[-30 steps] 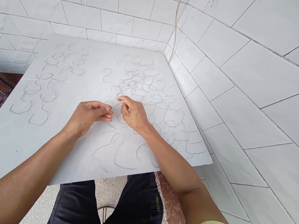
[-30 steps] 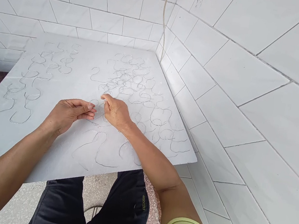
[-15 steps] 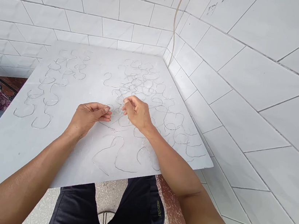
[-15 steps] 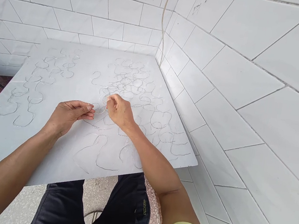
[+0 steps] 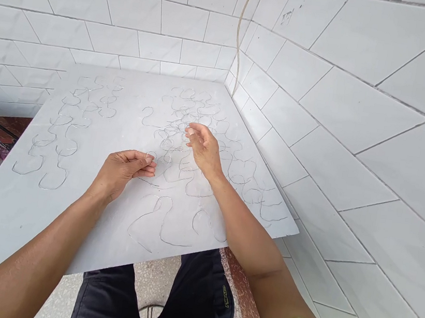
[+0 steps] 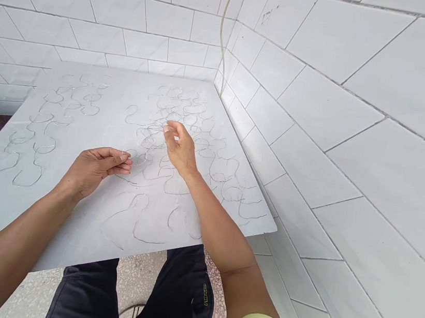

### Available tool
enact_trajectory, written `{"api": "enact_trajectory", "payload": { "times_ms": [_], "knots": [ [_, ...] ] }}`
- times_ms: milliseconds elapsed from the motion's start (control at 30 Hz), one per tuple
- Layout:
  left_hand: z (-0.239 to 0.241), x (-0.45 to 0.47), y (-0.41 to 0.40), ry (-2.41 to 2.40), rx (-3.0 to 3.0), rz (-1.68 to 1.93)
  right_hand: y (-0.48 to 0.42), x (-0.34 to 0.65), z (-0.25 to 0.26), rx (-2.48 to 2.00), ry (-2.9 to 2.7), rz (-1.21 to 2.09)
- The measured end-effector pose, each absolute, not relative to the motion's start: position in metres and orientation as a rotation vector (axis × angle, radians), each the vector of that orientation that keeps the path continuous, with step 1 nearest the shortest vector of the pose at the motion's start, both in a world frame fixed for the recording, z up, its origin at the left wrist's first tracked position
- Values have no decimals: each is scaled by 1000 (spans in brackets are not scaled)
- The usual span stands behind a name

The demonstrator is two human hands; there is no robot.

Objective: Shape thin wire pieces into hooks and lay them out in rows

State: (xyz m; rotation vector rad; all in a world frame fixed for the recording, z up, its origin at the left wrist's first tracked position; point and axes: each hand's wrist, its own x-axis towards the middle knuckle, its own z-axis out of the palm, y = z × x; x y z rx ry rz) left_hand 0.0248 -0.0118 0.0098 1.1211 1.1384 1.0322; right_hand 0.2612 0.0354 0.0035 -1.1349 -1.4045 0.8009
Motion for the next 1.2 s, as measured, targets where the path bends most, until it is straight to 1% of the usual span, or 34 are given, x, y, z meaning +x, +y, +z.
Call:
{"api": "enact_trajectory", "payload": {
  "times_ms": [133,300,467,567,800,1033,1200],
  "knots": [
    [10,26,-13,1129,1138,978,33,261,7,-1057,-1498,944],
    [11,25,-12,1158,1147,948,26,260,11,-1010,-1623,972],
    [15,23,-13,1211,1241,885,19,258,6,-993,-1831,866],
    [17,24,-15,1201,1277,906,16,254,1,-963,-1902,801],
    [13,28,-18,1199,1457,957,7,249,1,-961,-2060,785],
    [9,34,-22,1203,1612,931,5,241,-4,-997,-2099,534],
    [5,39,-25,1187,1600,921,6,234,-16,-1026,-2095,453]
  ]
}}
